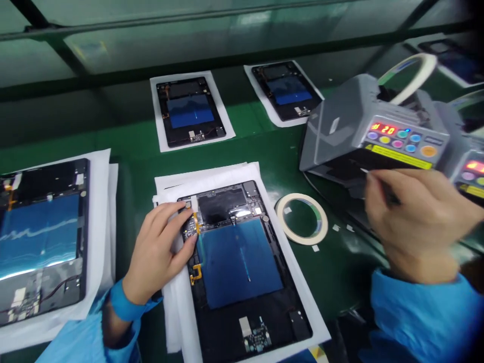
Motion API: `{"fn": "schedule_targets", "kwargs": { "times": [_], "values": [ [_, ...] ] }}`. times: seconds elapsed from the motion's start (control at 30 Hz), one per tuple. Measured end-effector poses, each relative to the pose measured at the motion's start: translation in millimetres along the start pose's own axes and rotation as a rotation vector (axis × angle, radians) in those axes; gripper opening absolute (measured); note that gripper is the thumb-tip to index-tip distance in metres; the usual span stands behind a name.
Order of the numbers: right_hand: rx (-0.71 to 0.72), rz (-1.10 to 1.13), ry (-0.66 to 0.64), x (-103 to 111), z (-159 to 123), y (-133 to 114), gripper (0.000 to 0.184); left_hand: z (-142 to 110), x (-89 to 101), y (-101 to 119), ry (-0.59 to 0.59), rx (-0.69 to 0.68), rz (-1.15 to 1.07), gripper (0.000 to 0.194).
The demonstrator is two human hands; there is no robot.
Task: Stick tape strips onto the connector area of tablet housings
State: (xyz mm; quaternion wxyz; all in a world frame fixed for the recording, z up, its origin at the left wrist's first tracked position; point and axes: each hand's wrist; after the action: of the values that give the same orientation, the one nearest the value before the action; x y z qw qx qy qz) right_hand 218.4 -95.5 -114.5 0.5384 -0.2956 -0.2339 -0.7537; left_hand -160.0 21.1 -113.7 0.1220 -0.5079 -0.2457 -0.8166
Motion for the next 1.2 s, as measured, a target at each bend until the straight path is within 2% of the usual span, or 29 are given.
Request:
{"fn": "schedule_targets", "kwargs": {
  "times": [0.1,0.2,0.27,0.4,0.53,0.67,0.9,1.2],
  "values": [
    [0.074,0.249,-0.212,18,2,-23,0.005,-1,1.7,2,-0.018,0.008,0.004,0.038],
    [0.28,0.481,-0.388,24,13,-52,0.006,3,8.8,8,-0.057,0.006,0.077,0.037],
    [0.369,0.539,-0.388,17,22,-69,0.008,12,15.3,19,-0.072,-0.034,0.162,0.033],
    [0.384,0.539,-0.349,-8,31,-88,0.011,42,18.7,47,-0.142,-0.188,0.192,0.023],
    [0.363,0.588,-0.308,-21,25,-91,0.014,67,1.9,60,-0.242,-0.243,0.14,0.027],
    [0.368,0.619,-0.313,-22,18,-86,0.02,74,-13.8,59,-0.214,-0.183,0.13,0.03],
    [0.336,0.726,-0.389,-17,16,-75,0.018,89,-20.4,68,-0.2,-0.118,0.115,0.021],
    [0.386,0.775,-0.326,-11,9,-68,0.011,101,-30.2,86,-0.243,-0.042,0.259,0.016]
  ]
}}
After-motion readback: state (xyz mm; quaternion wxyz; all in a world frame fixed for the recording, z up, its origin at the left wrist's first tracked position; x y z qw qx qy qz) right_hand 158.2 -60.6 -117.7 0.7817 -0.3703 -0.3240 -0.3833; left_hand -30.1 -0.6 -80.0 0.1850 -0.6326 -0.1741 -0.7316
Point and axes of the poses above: each hand's wrist, its own z-axis towards the middle knuckle, its own x-axis out of the back of the hand, y = z × x, and after that the axes turned 8 degrees about -x, right-handed
